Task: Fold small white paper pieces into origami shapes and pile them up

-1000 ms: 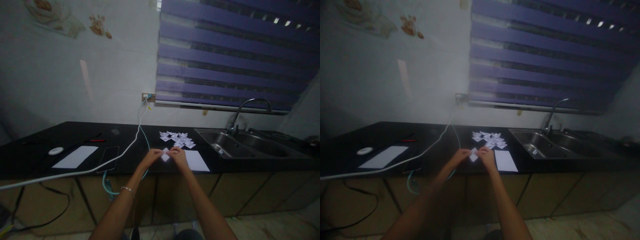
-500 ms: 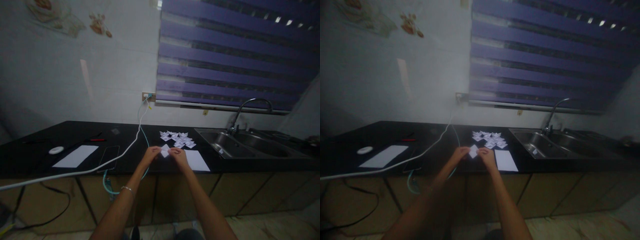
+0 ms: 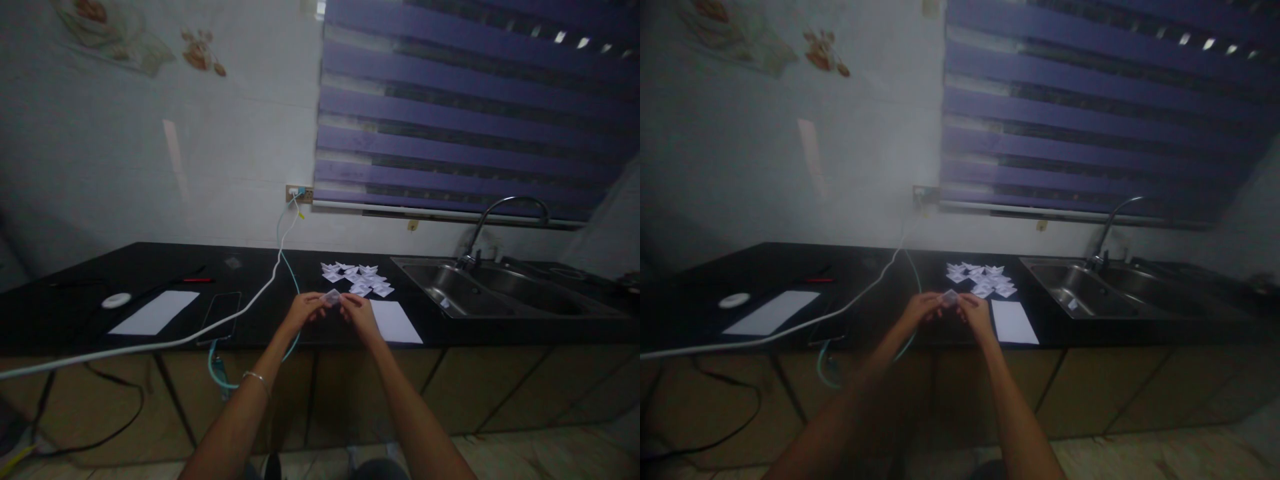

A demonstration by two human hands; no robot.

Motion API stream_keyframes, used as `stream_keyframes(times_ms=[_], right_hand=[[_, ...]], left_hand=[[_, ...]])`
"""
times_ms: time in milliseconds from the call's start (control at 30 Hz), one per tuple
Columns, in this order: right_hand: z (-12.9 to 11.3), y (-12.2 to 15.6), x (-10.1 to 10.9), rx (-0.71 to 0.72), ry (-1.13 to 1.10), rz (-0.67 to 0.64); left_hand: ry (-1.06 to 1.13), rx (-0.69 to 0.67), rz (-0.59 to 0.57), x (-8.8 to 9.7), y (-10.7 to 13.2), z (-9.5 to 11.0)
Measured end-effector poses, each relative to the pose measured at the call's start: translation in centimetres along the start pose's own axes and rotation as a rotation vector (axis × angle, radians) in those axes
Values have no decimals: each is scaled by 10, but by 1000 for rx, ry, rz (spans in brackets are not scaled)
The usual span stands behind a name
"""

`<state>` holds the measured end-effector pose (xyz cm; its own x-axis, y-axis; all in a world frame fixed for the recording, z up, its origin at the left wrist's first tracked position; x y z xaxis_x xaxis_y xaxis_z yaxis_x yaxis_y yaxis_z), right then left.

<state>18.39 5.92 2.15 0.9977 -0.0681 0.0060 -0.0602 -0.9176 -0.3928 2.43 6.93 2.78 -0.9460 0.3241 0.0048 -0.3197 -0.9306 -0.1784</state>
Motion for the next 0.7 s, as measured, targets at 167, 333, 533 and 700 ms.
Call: stream_keyframes(times_ms=[167,333,533,700], right_hand=[[-5,3,-7,10,-36,-55],[-2,3,-4,14,-31,-35],[6,1,4,28,-26,31],[3,1,-1,40,-69,-13]], left_hand=[[-3,32,86,7,-3,-4],[8,16,93,9,-5,-10],[0,9,54,5,-3,-4],[-22,-2,47,3,-1,-3]])
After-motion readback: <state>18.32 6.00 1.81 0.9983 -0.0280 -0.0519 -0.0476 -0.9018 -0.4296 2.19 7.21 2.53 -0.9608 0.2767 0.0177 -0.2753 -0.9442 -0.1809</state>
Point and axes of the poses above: each hand's wrist, its own y-axis away from the middle knuckle, its own x-axis out of the back of the hand, z = x × y, the point moved 9 cm from there along -y, towards the middle knuckle, and after that the axes turned 5 degrees about x, right-handed, at the moved point
